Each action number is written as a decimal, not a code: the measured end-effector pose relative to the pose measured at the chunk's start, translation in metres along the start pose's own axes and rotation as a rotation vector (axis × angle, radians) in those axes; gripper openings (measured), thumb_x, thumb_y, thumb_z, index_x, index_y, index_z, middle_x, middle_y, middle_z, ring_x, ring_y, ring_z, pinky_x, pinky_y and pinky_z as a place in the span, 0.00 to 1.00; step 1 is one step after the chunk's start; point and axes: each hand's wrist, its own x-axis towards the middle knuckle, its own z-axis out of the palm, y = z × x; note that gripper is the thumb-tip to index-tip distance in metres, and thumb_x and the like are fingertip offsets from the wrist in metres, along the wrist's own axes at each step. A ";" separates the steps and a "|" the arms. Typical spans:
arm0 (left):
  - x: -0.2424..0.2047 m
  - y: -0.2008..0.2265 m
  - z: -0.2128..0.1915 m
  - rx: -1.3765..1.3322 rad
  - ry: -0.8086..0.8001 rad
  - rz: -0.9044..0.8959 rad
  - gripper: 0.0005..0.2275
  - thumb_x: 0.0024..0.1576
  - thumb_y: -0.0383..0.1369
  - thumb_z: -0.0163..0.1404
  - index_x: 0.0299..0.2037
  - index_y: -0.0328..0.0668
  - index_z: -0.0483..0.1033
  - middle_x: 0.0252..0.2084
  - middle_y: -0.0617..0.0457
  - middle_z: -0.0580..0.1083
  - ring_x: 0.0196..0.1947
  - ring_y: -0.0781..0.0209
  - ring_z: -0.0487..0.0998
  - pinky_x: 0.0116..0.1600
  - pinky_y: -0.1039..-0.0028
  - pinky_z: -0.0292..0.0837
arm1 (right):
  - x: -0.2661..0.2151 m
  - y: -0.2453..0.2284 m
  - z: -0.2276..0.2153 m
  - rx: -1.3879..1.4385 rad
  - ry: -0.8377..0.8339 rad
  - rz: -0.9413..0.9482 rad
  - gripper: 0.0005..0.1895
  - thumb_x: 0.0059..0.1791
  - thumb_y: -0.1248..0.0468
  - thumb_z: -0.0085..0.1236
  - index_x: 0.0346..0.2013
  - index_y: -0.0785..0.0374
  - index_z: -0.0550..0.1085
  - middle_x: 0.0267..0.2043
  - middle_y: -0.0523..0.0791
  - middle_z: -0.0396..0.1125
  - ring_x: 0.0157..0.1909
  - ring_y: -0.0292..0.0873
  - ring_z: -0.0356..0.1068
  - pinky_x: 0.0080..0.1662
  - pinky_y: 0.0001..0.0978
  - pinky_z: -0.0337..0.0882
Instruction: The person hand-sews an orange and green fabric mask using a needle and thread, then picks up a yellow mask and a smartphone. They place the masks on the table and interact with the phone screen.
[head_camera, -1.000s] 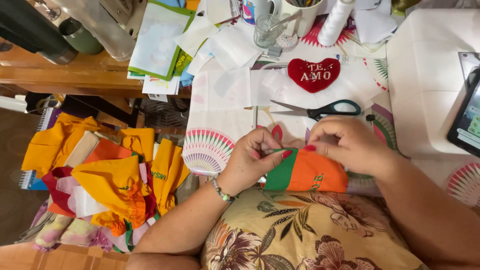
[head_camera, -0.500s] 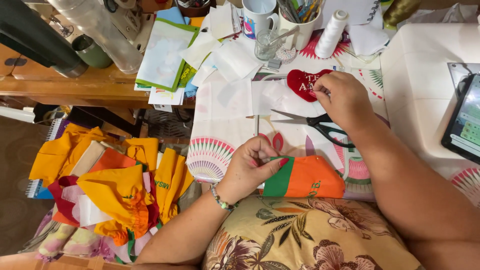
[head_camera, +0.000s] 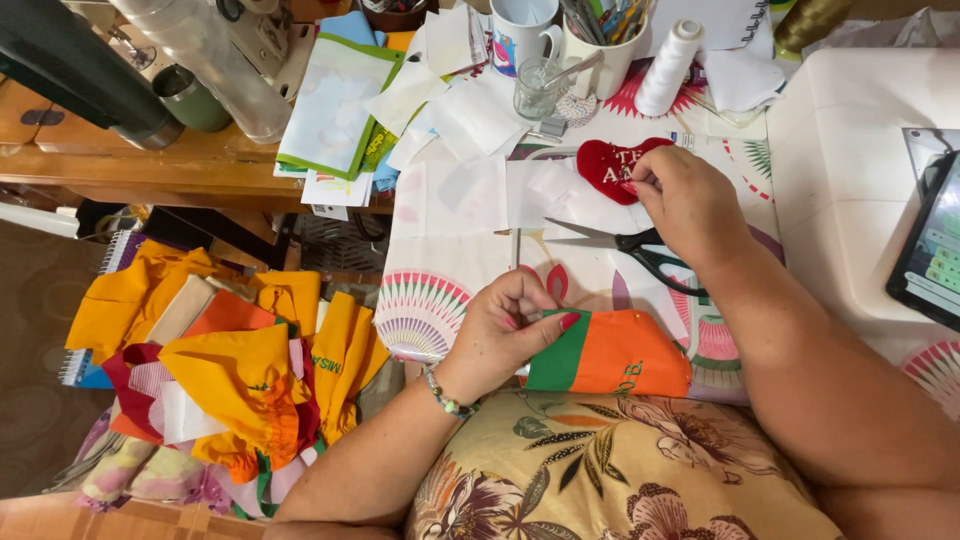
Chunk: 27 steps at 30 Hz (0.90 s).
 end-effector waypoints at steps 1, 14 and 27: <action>-0.001 -0.002 -0.001 -0.007 0.006 -0.005 0.10 0.55 0.22 0.62 0.38 0.32 0.71 0.27 0.44 0.80 0.25 0.71 0.79 0.29 0.85 0.76 | -0.001 0.000 0.000 0.007 -0.006 0.012 0.08 0.52 0.68 0.65 0.45 0.57 0.75 0.38 0.44 0.72 0.40 0.47 0.74 0.43 0.37 0.74; 0.008 -0.019 -0.002 -0.085 0.064 -0.071 0.10 0.55 0.22 0.62 0.38 0.31 0.71 0.27 0.44 0.81 0.23 0.66 0.81 0.26 0.84 0.77 | 0.002 -0.013 -0.020 -0.010 0.017 -0.103 0.06 0.55 0.68 0.63 0.47 0.58 0.78 0.39 0.45 0.73 0.40 0.47 0.76 0.42 0.36 0.76; 0.008 -0.023 0.002 -0.138 0.114 -0.109 0.09 0.54 0.22 0.62 0.37 0.31 0.72 0.24 0.43 0.80 0.21 0.63 0.82 0.23 0.81 0.77 | -0.069 -0.125 -0.079 0.662 -0.023 -0.147 0.03 0.53 0.67 0.57 0.38 0.63 0.73 0.46 0.47 0.70 0.48 0.51 0.73 0.53 0.41 0.72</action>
